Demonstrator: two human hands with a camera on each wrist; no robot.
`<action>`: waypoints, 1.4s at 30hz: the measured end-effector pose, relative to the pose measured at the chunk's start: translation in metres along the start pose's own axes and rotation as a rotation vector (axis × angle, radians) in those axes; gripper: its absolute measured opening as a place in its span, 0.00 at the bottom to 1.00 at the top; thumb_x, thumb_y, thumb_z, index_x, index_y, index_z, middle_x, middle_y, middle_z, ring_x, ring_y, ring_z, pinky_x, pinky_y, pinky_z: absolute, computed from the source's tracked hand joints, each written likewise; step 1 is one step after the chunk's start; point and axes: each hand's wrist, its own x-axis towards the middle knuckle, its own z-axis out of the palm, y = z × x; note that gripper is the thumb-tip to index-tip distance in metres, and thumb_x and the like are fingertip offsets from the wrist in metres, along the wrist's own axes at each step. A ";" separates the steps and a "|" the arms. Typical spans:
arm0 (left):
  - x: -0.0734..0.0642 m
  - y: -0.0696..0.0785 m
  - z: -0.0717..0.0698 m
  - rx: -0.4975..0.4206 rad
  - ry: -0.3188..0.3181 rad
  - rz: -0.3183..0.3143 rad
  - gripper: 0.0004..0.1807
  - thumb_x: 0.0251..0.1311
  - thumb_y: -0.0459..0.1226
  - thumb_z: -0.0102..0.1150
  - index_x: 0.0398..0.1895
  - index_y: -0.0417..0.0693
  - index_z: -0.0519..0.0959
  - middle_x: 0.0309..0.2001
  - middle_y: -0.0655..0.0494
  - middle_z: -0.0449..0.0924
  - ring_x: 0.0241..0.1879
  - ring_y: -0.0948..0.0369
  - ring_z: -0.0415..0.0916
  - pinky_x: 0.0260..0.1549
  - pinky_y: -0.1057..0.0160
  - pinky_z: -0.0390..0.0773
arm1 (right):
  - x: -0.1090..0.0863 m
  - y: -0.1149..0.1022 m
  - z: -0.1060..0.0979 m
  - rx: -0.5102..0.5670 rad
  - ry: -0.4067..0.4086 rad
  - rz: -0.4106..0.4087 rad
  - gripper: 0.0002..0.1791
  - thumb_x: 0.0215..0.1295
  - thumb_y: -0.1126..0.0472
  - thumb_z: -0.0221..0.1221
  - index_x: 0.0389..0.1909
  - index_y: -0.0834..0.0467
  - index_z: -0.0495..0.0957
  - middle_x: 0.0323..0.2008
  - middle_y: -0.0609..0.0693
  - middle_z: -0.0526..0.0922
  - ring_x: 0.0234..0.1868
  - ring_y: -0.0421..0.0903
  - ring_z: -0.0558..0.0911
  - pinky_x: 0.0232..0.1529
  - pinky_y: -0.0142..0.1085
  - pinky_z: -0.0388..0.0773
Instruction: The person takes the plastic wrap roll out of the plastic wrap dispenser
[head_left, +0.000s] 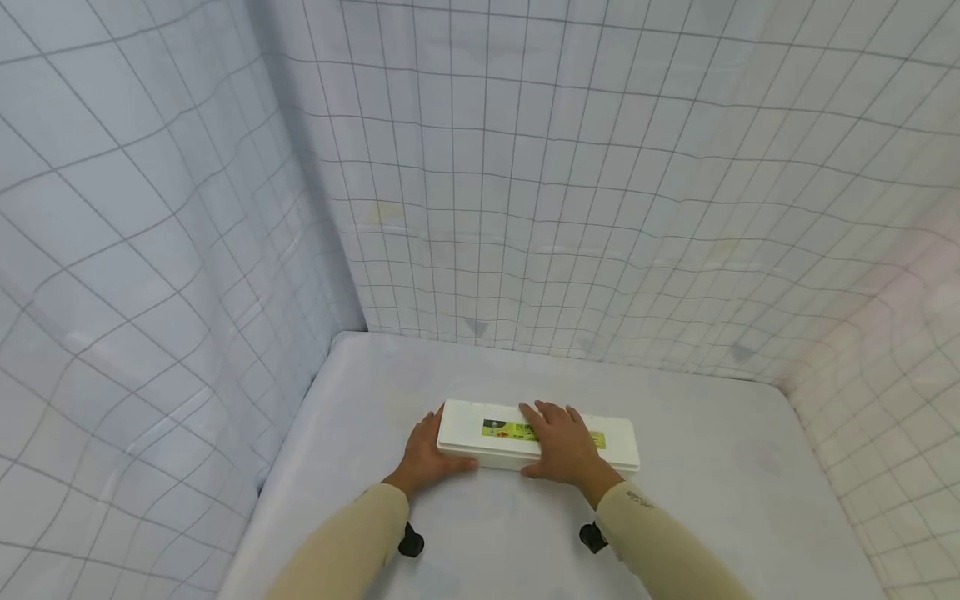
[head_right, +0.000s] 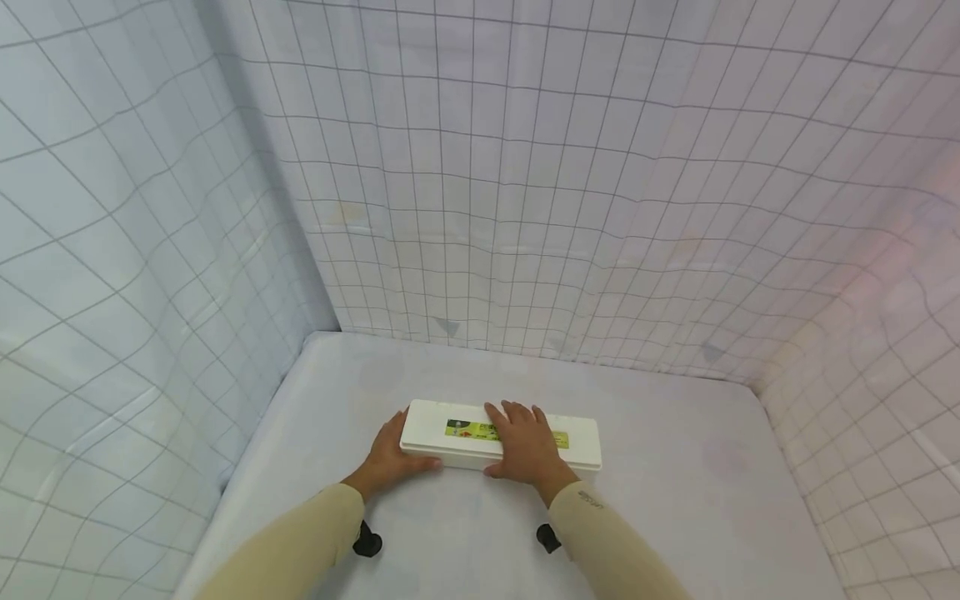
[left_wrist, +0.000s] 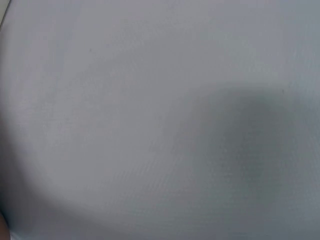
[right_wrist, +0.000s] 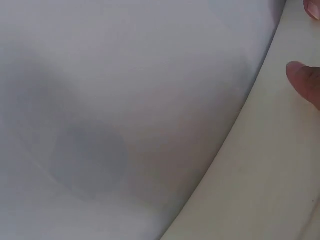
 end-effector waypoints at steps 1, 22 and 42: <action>0.000 0.001 0.002 0.018 0.010 0.005 0.68 0.38 0.59 0.83 0.81 0.49 0.55 0.76 0.49 0.67 0.79 0.41 0.53 0.79 0.39 0.49 | 0.001 -0.002 0.001 -0.008 -0.002 0.009 0.60 0.47 0.32 0.74 0.80 0.45 0.57 0.75 0.53 0.67 0.76 0.54 0.66 0.77 0.57 0.60; 0.002 -0.004 0.008 0.033 0.062 -0.010 0.65 0.36 0.60 0.83 0.79 0.51 0.59 0.75 0.52 0.69 0.79 0.41 0.51 0.79 0.39 0.49 | 0.012 -0.014 -0.007 -0.008 -0.051 0.041 0.53 0.46 0.46 0.76 0.75 0.49 0.63 0.66 0.56 0.75 0.69 0.60 0.72 0.74 0.62 0.62; -0.002 0.000 0.007 -0.012 0.080 -0.009 0.65 0.36 0.60 0.83 0.78 0.51 0.61 0.73 0.52 0.71 0.79 0.41 0.54 0.78 0.38 0.50 | 0.014 -0.013 -0.001 -0.004 -0.073 0.043 0.54 0.45 0.45 0.73 0.75 0.52 0.60 0.65 0.58 0.73 0.67 0.61 0.71 0.72 0.60 0.63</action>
